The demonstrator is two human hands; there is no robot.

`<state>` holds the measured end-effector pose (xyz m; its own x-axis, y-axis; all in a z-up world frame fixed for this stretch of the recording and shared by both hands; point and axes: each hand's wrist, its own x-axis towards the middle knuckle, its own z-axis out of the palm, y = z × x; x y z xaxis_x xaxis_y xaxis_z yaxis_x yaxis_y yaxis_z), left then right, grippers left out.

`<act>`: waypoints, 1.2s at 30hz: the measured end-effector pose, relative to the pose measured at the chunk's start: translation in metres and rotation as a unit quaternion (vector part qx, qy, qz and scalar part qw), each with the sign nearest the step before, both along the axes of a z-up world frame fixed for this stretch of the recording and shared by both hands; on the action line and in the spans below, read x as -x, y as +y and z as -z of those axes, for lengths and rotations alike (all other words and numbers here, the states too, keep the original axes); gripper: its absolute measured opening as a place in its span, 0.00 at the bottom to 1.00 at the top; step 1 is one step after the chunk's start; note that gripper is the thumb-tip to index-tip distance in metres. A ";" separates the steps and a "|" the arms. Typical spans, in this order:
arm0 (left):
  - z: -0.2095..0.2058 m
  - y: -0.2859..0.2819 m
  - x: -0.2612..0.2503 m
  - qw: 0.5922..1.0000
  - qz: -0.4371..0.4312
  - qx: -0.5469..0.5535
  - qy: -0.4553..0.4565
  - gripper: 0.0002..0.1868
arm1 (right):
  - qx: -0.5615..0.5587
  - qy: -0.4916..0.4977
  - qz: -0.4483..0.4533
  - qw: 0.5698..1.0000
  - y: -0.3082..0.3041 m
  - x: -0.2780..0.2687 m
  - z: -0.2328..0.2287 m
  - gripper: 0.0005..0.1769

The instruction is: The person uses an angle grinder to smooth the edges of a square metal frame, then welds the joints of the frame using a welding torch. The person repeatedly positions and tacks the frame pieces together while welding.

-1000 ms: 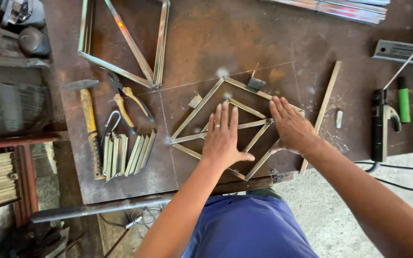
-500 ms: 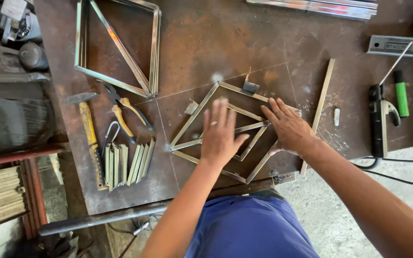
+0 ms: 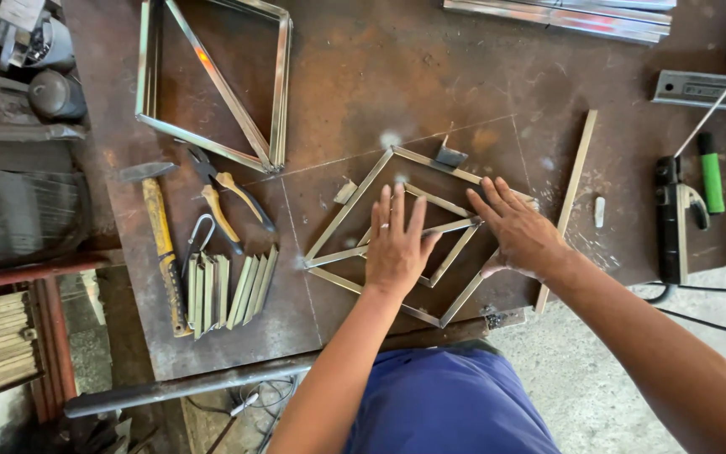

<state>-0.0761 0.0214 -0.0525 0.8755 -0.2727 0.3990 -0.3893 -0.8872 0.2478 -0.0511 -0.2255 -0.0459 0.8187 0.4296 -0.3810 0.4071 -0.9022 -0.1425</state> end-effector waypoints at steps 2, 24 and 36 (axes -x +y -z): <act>0.001 -0.002 -0.002 1.000 -0.019 -0.012 0.012 0.34 | -0.010 -0.001 -0.001 1.000 0.001 -0.001 -0.004 0.92; -0.006 -0.020 -0.022 0.994 0.104 -0.006 -0.030 0.25 | -0.083 -0.021 0.015 0.996 -0.011 0.002 0.010 0.93; 0.022 -0.012 0.001 0.971 0.119 -0.125 0.163 0.45 | -0.113 -0.030 0.006 0.993 -0.015 0.002 0.015 0.92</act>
<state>-0.0766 0.0089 -0.0741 0.8442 -0.5360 0.0072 -0.5283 -0.8297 0.1805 -0.0532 -0.2408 -0.0608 0.8428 0.4878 -0.2274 0.4095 -0.8554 -0.3174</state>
